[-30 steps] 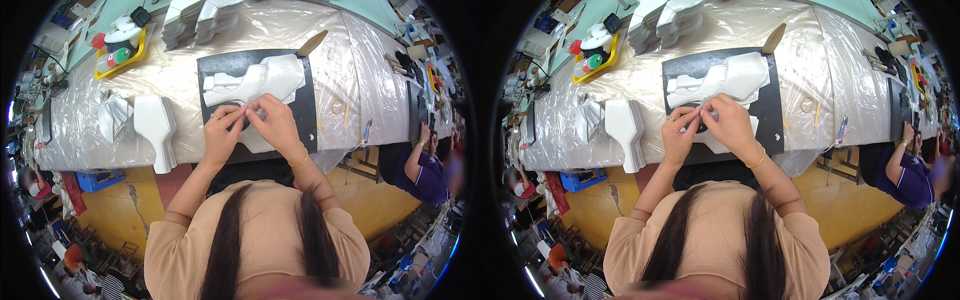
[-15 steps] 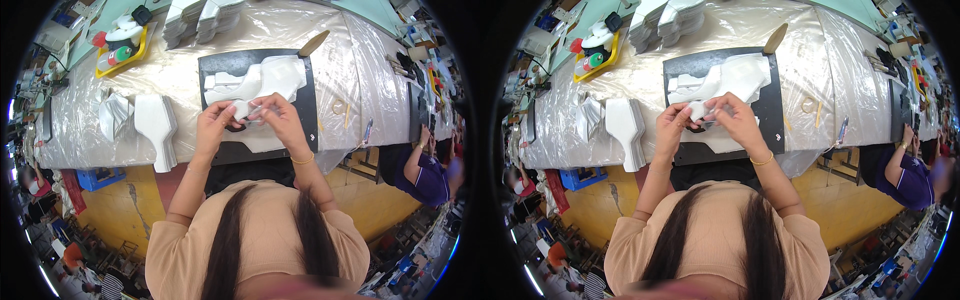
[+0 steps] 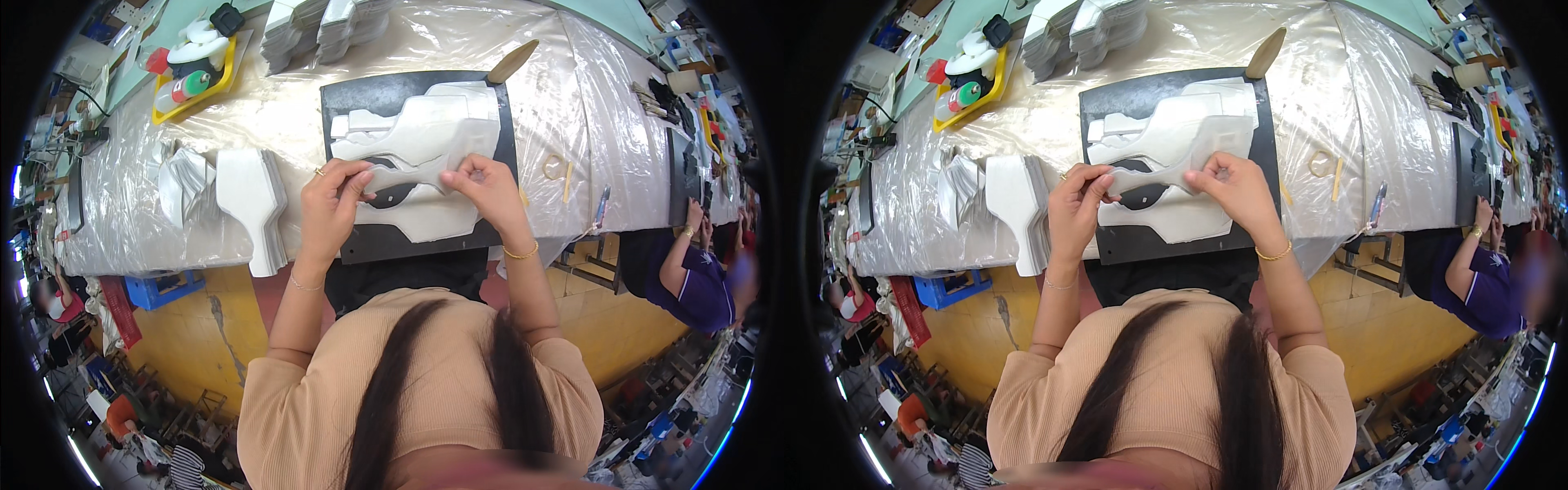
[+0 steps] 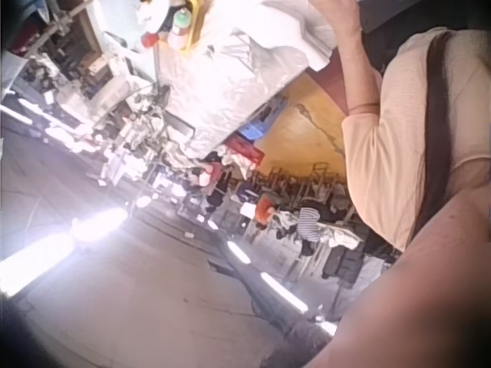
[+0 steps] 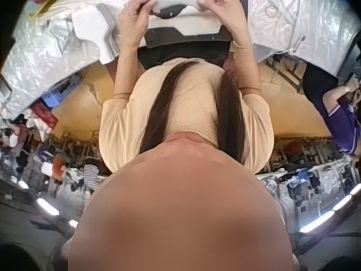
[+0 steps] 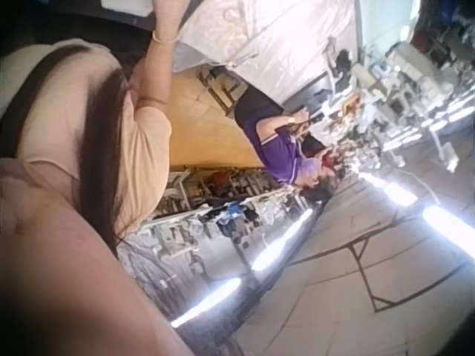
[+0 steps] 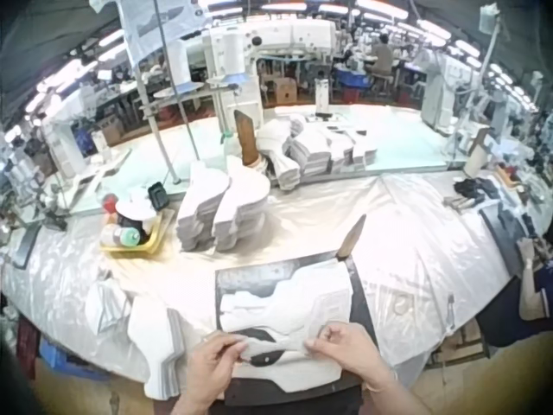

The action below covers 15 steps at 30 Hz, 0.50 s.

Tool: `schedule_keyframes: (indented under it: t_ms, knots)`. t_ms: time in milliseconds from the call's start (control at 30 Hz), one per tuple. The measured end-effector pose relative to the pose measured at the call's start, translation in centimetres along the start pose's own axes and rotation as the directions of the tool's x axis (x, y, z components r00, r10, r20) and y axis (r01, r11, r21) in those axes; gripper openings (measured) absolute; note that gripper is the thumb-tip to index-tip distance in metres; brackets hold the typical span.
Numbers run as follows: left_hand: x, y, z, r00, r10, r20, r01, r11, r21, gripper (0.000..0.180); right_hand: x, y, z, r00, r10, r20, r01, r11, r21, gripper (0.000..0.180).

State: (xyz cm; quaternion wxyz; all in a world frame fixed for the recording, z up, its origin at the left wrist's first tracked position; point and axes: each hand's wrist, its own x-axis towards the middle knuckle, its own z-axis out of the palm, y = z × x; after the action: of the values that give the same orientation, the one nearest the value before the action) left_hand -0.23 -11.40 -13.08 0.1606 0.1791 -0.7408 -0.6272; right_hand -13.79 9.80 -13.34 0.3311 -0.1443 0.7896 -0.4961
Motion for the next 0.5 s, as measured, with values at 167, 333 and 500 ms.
schedule_keyframes:
  t_ms: [167, 333, 500]
  knots:
    - [-0.5, -0.4, -0.6, 0.974, -0.221, 0.053, 0.226, 0.967, -0.118, 0.016, -1.7, 0.6, -2.9, 0.863, -0.491, -0.116, 0.482, 0.871, -0.096, 0.023]
    - [-1.6, -1.1, -1.7, 0.913, -0.379, 0.150, 0.396, 0.912, -0.106, 0.018, -5.7, 0.1, -6.9, 0.996, 0.018, 0.089, -0.058, 0.875, 0.480, 0.024]
    - [-2.0, -2.2, -3.2, 0.889, -0.436, 0.143, 0.430, 0.900, 0.073, 0.019, -5.1, 1.3, -5.1, 0.973, 0.116, 0.199, -0.206, 0.822, 0.531, 0.022]
